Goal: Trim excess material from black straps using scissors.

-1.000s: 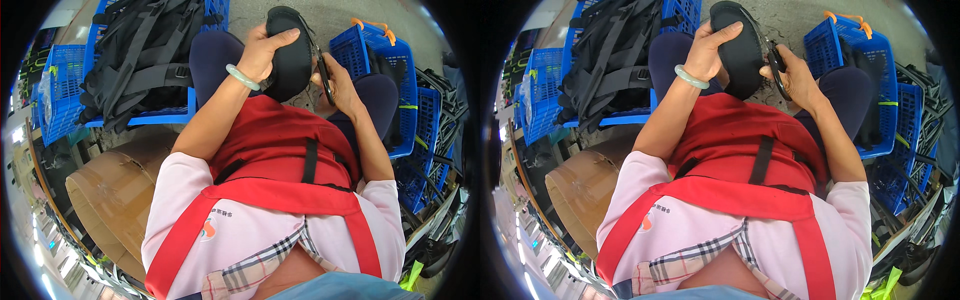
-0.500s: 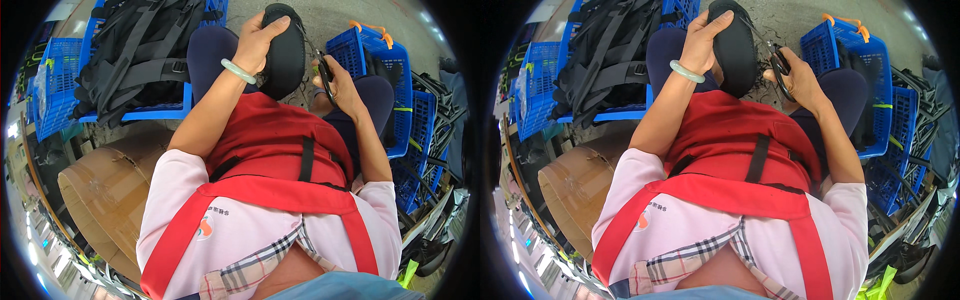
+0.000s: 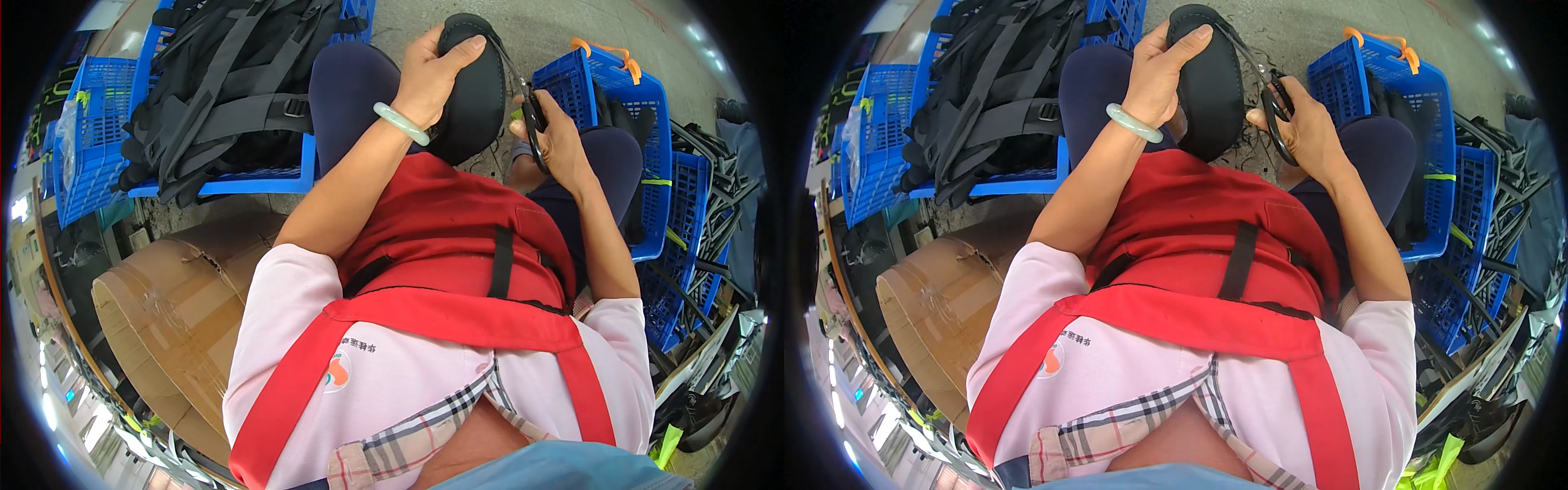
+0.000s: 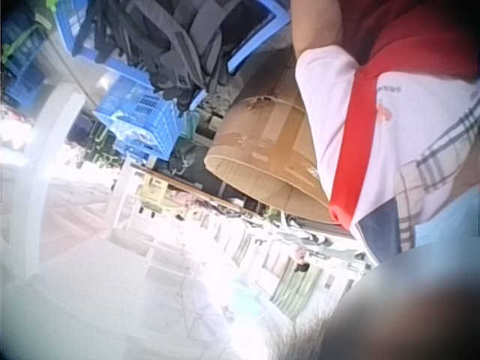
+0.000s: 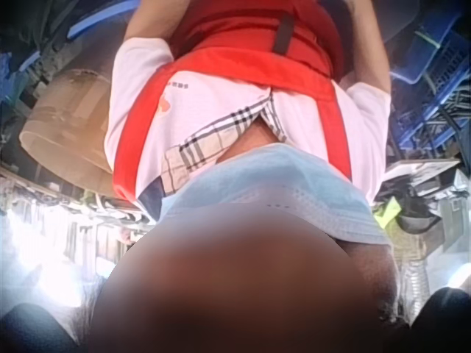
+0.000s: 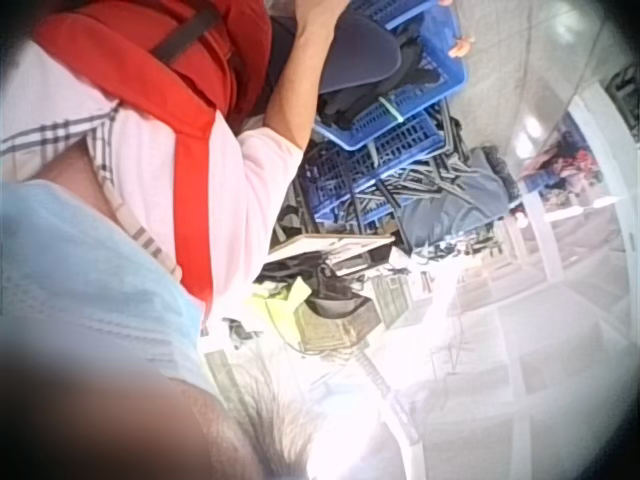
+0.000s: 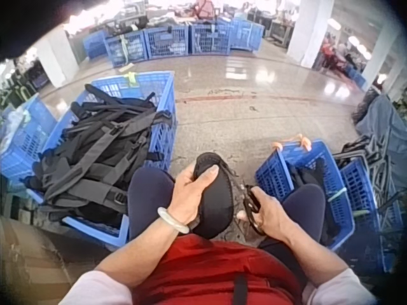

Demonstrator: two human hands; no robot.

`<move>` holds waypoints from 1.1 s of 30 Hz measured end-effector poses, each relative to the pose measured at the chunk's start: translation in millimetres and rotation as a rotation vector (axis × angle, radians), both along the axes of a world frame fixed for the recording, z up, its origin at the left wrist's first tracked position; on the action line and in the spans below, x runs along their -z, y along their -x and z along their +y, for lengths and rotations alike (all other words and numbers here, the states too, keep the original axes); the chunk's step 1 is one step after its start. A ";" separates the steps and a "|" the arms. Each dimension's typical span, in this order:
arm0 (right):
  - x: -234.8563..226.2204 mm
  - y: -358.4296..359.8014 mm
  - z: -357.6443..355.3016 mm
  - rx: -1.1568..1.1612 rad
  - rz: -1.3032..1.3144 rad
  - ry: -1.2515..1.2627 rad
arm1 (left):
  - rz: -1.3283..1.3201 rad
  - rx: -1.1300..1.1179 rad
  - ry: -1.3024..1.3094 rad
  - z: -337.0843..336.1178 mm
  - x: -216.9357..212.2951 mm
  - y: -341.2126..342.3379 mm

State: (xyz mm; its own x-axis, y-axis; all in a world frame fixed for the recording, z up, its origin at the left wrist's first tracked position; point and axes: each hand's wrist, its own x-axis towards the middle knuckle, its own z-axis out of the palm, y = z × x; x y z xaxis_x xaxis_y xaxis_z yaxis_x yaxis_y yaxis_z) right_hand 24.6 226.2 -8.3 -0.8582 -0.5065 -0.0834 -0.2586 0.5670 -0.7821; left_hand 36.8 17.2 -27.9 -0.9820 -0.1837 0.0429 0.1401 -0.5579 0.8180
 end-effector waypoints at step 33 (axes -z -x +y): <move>-42.9 7.2 42.0 -0.170 -0.586 0.066 | -0.128 0.385 0.082 4.2 1.1 -5.8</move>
